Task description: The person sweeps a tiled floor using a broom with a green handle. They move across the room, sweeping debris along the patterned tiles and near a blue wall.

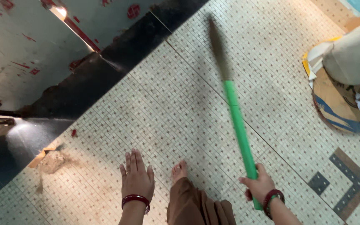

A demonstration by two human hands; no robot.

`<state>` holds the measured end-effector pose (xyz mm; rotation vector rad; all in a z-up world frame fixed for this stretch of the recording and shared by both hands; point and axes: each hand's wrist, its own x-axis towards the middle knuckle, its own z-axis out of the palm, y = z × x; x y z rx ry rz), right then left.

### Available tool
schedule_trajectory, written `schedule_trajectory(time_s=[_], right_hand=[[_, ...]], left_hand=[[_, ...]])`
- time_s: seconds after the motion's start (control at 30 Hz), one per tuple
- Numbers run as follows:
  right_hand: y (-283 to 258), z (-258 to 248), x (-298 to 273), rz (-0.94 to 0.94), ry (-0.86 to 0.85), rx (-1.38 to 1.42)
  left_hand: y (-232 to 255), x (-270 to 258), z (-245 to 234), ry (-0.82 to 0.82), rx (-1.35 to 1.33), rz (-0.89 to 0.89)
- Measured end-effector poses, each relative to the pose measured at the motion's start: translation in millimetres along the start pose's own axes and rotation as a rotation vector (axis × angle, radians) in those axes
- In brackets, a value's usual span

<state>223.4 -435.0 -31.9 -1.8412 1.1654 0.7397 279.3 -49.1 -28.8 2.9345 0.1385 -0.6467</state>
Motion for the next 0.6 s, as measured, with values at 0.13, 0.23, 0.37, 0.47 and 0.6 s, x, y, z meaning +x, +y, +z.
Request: schedule_trajectory(time_s=[0.13, 0.23, 0.37, 0.47, 0.6], right_hand=[[-48.8, -14.6, 19.9, 0.067, 0.027, 0.412], [-62.8, -25.0, 43.0, 0.167, 0.024, 0.643], [-57.6, 5.1, 48.2, 0.176, -0.005, 0.467], [-53.1, 31.3, 24.5, 0.151, -0.022, 0.104], [-40.7, 58.2, 1.3, 0.094, -0.154, -0.327]], left_hand=[[-24.2, 26.9, -21.0, -0.028, 0.053, -0.027], [-39.1, 45.0, -34.5, -0.036, 0.057, -0.044], [-49.9, 61.1, -47.7, -0.084, 0.065, -0.061], [-53.4, 67.2, -51.7, -0.112, 0.074, -0.08], [-50.1, 76.4, -50.8, -0.126, 0.07, -0.091]])
